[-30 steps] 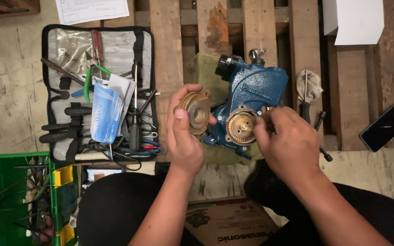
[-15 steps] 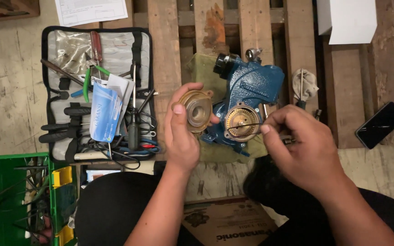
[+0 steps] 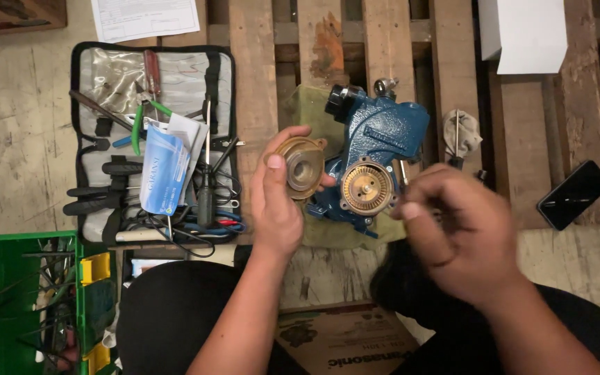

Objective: Disassembling a blue mechanical pump component to inspect internal gears and diaphragm using a screwdriver and pliers.

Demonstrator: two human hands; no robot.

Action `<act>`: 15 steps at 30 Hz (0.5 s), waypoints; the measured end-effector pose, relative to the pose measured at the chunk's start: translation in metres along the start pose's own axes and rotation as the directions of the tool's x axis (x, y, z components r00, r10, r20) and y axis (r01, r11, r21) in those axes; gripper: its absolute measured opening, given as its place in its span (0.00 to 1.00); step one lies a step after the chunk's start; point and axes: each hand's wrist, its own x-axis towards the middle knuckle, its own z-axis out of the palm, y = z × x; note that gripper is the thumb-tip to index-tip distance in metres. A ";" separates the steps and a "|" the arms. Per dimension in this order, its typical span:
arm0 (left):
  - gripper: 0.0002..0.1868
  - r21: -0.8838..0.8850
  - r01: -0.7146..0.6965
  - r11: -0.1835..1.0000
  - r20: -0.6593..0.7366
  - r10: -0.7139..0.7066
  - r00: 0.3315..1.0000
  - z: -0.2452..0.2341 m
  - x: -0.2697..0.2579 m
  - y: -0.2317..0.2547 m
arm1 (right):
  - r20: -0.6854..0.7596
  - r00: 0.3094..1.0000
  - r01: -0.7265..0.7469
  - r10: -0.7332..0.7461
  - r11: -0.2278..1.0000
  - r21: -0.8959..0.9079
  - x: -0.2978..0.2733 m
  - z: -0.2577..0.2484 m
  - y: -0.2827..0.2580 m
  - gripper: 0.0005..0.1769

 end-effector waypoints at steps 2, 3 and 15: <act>0.30 -0.007 0.011 1.000 -0.001 -0.011 1.000 -0.001 0.000 0.000 | -0.015 1.000 -0.025 0.026 0.997 0.077 -0.002 -0.005 0.005 0.01; 0.30 -0.017 0.025 1.000 0.004 -0.025 1.000 -0.001 0.000 0.000 | -0.032 0.998 -0.052 0.057 0.987 0.150 -0.003 -0.008 0.007 0.02; 0.40 -0.186 0.228 0.956 0.358 -0.150 0.921 0.002 -0.011 -0.013 | -0.020 0.991 -0.131 0.131 0.990 -0.045 0.002 0.002 -0.007 0.02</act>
